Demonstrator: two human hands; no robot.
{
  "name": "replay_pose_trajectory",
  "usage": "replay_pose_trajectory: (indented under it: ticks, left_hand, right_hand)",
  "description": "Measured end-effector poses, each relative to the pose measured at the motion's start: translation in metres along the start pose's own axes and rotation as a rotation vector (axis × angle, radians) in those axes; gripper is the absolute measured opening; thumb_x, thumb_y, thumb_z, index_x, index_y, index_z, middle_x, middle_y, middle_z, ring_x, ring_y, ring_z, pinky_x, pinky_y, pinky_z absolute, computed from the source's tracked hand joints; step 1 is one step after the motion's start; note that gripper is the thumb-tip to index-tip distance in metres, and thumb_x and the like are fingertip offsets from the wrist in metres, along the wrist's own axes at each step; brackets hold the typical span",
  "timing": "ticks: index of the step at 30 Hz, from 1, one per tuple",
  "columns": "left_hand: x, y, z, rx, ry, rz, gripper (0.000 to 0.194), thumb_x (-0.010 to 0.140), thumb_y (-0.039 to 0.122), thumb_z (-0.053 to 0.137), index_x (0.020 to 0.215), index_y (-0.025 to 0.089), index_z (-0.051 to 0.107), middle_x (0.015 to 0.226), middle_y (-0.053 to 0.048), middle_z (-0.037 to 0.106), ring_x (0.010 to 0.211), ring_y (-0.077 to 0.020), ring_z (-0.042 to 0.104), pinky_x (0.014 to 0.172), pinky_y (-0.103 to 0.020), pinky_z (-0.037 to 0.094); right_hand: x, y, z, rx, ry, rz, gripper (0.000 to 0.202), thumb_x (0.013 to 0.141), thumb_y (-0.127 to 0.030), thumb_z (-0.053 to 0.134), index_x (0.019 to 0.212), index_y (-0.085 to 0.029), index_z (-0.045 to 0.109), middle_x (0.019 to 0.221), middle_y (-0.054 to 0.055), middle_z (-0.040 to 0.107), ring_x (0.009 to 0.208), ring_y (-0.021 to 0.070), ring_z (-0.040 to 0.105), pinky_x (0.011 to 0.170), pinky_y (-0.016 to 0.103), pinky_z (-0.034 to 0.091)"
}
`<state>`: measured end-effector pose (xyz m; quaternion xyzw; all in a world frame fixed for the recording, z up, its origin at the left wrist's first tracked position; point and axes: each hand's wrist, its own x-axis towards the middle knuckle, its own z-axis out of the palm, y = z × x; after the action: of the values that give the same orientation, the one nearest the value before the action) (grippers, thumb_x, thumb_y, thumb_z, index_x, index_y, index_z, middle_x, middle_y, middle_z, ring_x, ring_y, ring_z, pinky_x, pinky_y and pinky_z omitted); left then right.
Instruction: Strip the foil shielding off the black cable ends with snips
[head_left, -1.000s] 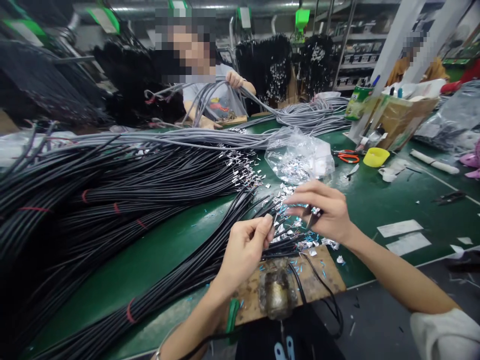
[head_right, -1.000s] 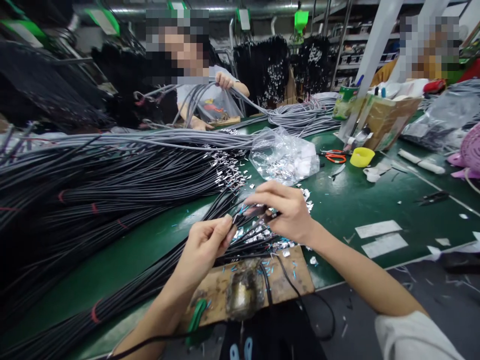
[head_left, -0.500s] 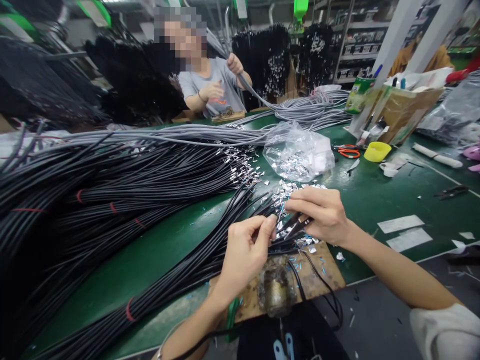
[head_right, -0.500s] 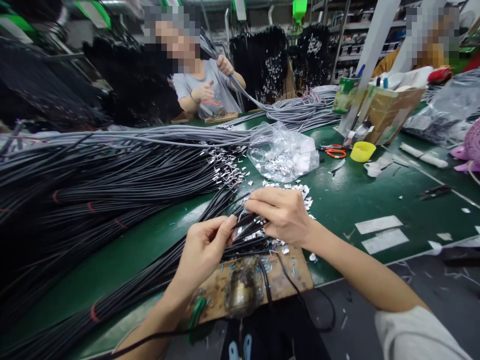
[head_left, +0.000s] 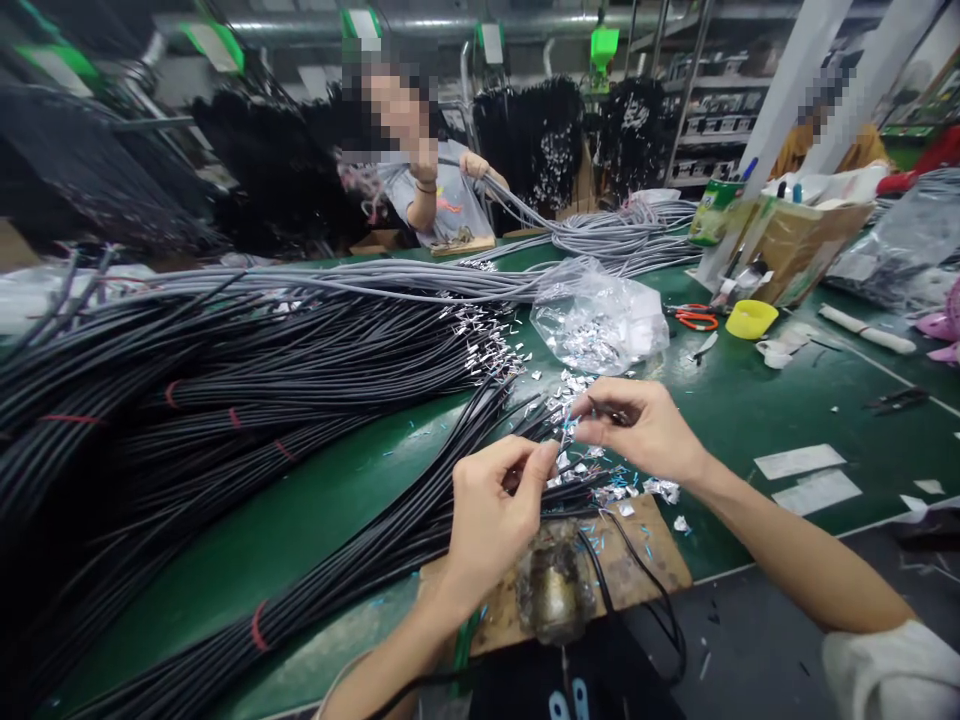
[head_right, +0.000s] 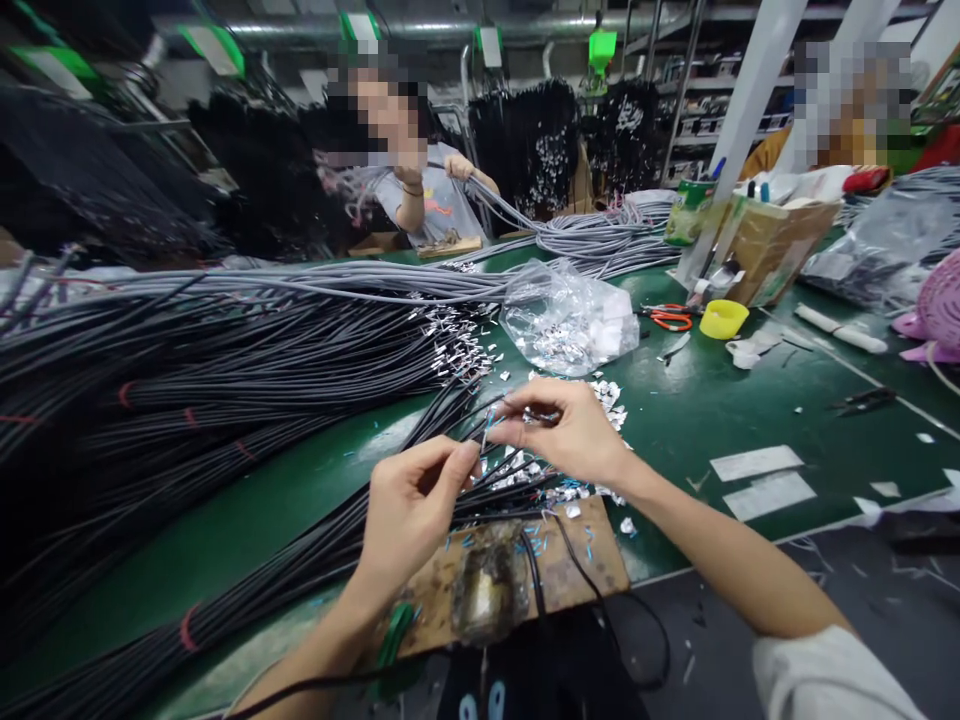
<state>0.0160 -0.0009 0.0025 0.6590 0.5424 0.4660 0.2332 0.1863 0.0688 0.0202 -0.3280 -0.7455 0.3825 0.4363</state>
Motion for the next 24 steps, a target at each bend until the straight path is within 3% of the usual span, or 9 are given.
replay_pose_trajectory:
  ticks: [3,8,10,13,15,19,21,24]
  left_hand:
    - [0.001,-0.001,0.002,0.057,-0.006,0.037,0.03,0.086,0.031,0.053,0.063,0.015,0.063,0.055,0.0,0.058,0.05,-0.0096,0.047,0.05,-0.022,0.033]
    - [0.008,-0.002,-0.012,0.055,-0.072,0.094,0.03,0.086,0.027,0.053,0.061,0.015,0.063,0.054,0.0,0.058,0.049,-0.0092,0.047,0.048,-0.022,0.033]
    - [0.011,-0.003,-0.02,0.016,-0.135,0.146,0.028,0.085,0.026,0.054,0.063,0.015,0.065,0.053,0.0,0.057,0.048,-0.0088,0.047,0.047,-0.022,0.033]
    - [0.013,-0.005,-0.027,-0.019,-0.249,0.234,0.02,0.085,0.022,0.055,0.071,0.016,0.068,0.06,0.0,0.06,0.053,-0.009,0.05,0.051,-0.021,0.036]
    - [0.013,-0.006,-0.025,0.002,-0.241,0.252,0.015,0.083,0.02,0.057,0.076,0.016,0.07,0.065,-0.001,0.063,0.057,-0.0097,0.053,0.054,-0.021,0.039]
    - [0.01,-0.005,-0.012,0.067,-0.038,0.166,0.011,0.078,0.022,0.064,0.07,0.016,0.068,0.061,-0.001,0.061,0.054,-0.0091,0.052,0.051,-0.02,0.039]
    - [0.008,-0.003,-0.008,0.003,-0.028,0.073,0.016,0.078,0.025,0.064,0.066,0.015,0.066,0.058,0.0,0.059,0.049,-0.0081,0.048,0.046,-0.019,0.037]
    - [0.008,-0.002,-0.008,-0.174,-0.084,-0.074,0.024,0.079,0.031,0.061,0.064,0.013,0.065,0.048,0.002,0.051,0.041,-0.0061,0.04,0.039,-0.018,0.031]
  right_hand:
    - [-0.007,0.0,0.01,-0.027,0.07,-0.033,0.014,0.074,-0.028,0.069,0.067,-0.016,0.063,0.06,-0.002,0.056,0.052,0.0086,0.045,0.048,0.023,0.036]
    - [-0.018,-0.01,0.009,-0.195,0.096,-0.376,0.009,0.076,-0.011,0.06,0.075,-0.019,0.064,0.076,0.002,0.062,0.069,0.0129,0.054,0.061,0.027,0.042]
    - [-0.019,-0.011,0.008,-0.039,-0.014,-0.29,0.004,0.077,-0.016,0.062,0.073,-0.018,0.062,0.072,0.001,0.06,0.066,0.0122,0.053,0.059,0.027,0.042]
    - [-0.015,-0.008,0.01,0.295,-0.281,-0.05,0.015,0.077,-0.028,0.063,0.07,-0.017,0.057,0.064,-0.002,0.053,0.057,0.0096,0.047,0.052,0.024,0.038]
    - [-0.012,-0.005,0.011,0.312,-0.316,0.005,0.014,0.077,-0.027,0.061,0.07,-0.016,0.054,0.064,-0.003,0.05,0.056,0.0087,0.044,0.052,0.023,0.036]
    - [-0.007,0.0,0.007,-0.064,-0.024,-0.078,0.01,0.073,-0.007,0.055,0.07,-0.017,0.054,0.071,-0.001,0.053,0.066,0.0104,0.046,0.058,0.025,0.036]
    - [-0.004,0.002,-0.001,-0.141,0.141,-0.103,0.011,0.074,-0.007,0.054,0.072,-0.017,0.054,0.073,0.0,0.054,0.067,0.0109,0.047,0.059,0.025,0.036]
    - [0.001,0.005,-0.016,-0.138,0.471,-0.064,0.006,0.082,-0.02,0.057,0.075,-0.018,0.056,0.068,-0.001,0.052,0.057,0.0093,0.043,0.054,0.025,0.034]
